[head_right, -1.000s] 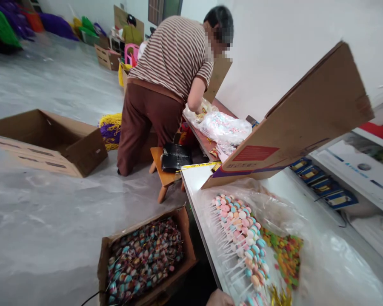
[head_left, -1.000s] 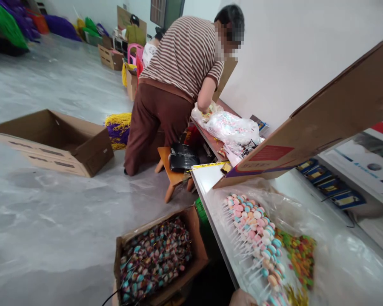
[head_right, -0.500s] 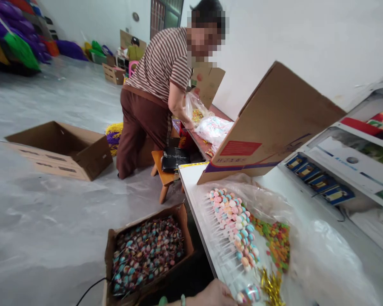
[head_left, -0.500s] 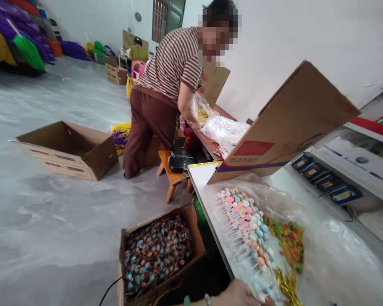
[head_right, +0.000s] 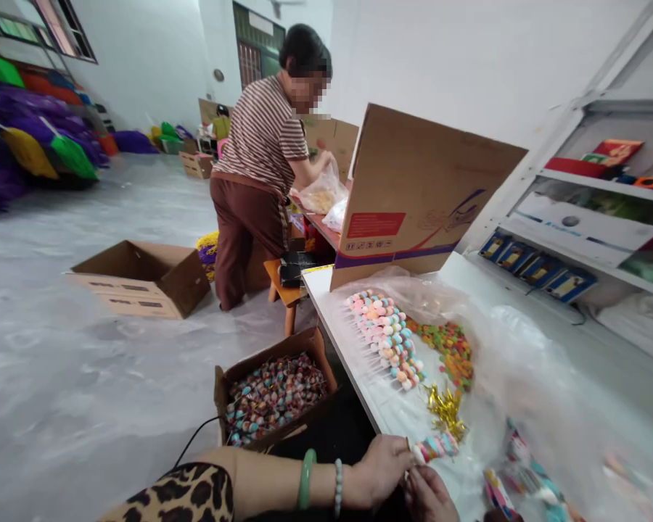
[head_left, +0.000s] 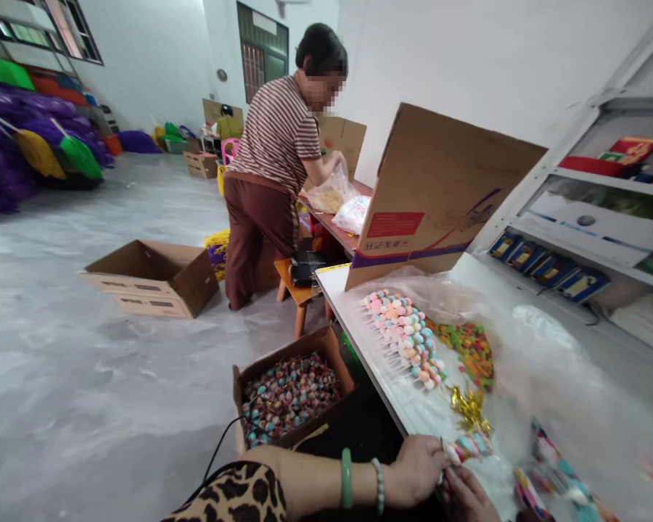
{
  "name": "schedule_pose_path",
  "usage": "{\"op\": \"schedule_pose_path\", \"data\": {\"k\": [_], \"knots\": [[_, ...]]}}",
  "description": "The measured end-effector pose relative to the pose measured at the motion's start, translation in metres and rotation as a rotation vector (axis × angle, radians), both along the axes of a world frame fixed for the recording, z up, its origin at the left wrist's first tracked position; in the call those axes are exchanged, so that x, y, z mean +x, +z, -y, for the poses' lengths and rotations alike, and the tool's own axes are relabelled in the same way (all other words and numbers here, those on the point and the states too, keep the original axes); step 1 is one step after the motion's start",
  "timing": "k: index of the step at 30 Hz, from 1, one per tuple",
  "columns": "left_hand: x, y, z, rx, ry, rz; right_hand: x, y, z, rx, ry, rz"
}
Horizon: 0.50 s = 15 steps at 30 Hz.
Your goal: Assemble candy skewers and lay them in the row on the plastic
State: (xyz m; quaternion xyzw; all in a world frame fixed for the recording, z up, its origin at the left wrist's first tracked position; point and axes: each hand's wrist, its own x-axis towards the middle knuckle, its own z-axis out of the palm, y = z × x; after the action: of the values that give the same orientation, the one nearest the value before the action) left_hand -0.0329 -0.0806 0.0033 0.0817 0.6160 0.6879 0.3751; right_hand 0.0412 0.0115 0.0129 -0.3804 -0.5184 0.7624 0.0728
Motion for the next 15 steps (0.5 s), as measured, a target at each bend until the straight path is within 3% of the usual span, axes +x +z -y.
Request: {"op": "schedule_pose_path", "data": {"k": [5, 12, 15], "knots": [[0.012, 0.015, 0.007, 0.059, -0.198, 0.055, 0.03, 0.0, -0.007, -0.018, 0.0, -0.104], [0.019, 0.034, 0.018, 0.148, -0.535, 0.091, 0.059, 0.016, -0.002, 0.025, 0.022, -0.236], [0.024, 0.039, 0.013, 0.249, -0.566, 0.068, 0.065, 0.024, -0.004, 0.043, -0.011, -0.258]]}}
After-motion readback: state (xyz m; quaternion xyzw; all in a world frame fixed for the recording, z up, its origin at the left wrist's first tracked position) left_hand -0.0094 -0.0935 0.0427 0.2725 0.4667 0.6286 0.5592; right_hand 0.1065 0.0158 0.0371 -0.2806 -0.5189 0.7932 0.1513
